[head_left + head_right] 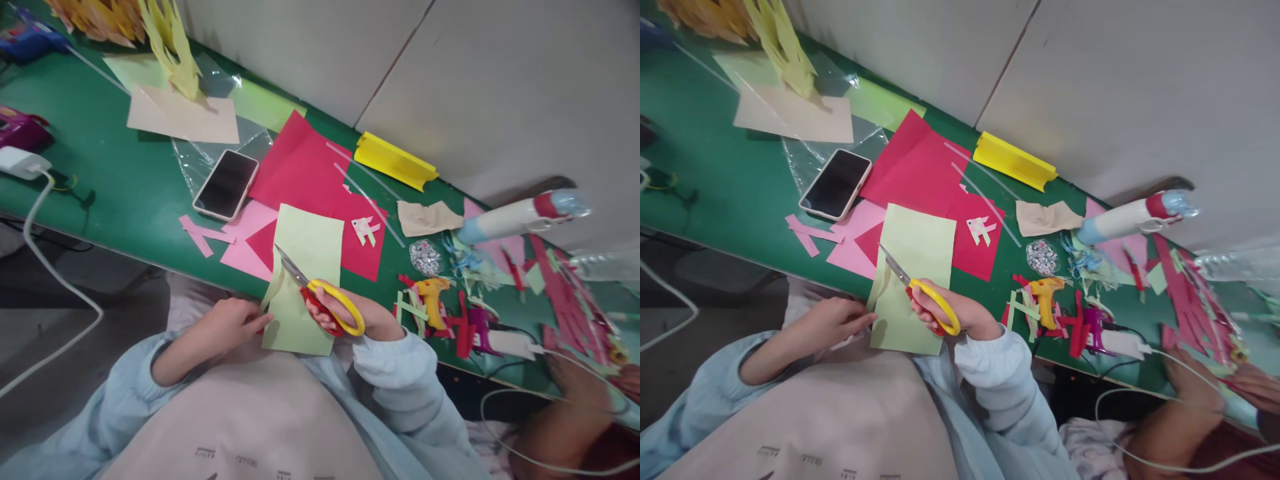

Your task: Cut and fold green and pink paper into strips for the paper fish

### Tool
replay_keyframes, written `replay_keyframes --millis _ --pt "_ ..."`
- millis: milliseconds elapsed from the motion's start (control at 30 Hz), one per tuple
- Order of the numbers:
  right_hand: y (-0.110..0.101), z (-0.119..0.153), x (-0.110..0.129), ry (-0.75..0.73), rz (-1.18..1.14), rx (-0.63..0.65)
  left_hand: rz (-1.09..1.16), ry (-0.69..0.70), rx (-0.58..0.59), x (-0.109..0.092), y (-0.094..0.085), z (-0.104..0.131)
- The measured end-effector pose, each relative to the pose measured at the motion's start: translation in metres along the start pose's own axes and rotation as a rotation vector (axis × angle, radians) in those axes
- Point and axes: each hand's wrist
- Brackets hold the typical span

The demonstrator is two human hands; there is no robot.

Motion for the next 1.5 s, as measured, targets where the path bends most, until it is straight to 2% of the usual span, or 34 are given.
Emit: replay_keyframes --millis 133,300,467,600,700,800,900,1000,1100,1233,1367,1433,1500 --pt "0.002 -0.001 -0.006 0.051 0.033 -0.063 0.048 0.045 0.103 0.002 0.011 -0.007" --pt "0.016 -0.001 -0.003 0.074 -0.019 -0.118 0.336 0.048 0.224 0.000 0.029 -0.015" --pt "0.033 0.003 -0.002 0.051 -0.066 -0.199 0.662 0.032 0.384 -0.014 0.048 -0.012" --pt "0.035 0.012 -0.010 0.042 -0.045 -0.223 0.863 0.001 0.527 -0.030 0.063 -0.010" --pt "0.031 0.019 -0.013 0.090 0.010 -0.190 0.900 -0.016 0.600 -0.040 0.072 -0.011" --pt "0.023 0.022 -0.013 0.101 0.019 -0.175 0.890 -0.022 0.615 -0.047 0.079 -0.014" --pt "0.015 0.022 -0.015 0.087 -0.005 -0.159 0.766 0.006 0.618 -0.046 0.079 -0.015" --pt "0.009 0.021 -0.018 0.074 -0.028 -0.134 0.494 0.060 0.566 -0.040 0.062 -0.010" --pt "0.007 0.023 -0.020 0.068 -0.050 -0.141 0.314 0.150 0.400 -0.031 0.032 -0.003" --pt "0.010 0.027 -0.017 0.085 -0.054 -0.123 0.379 0.130 0.164 -0.023 -0.006 -0.001" --pt "0.010 0.030 -0.018 0.022 -0.063 -0.125 0.419 0.069 -0.116 -0.026 -0.025 -0.012" --pt "0.009 0.031 -0.020 0.002 -0.054 -0.104 0.443 0.052 -0.184 -0.032 -0.031 -0.021" --pt "0.008 0.031 -0.020 0.000 -0.038 -0.071 0.497 0.035 -0.187 -0.040 -0.035 -0.031"
Point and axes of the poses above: each hand's wrist, its own z-axis away from the middle knuckle, its own y-axis out of the palm, x = y × z, and after that the axes turned 14 degrees about -y, right-handed
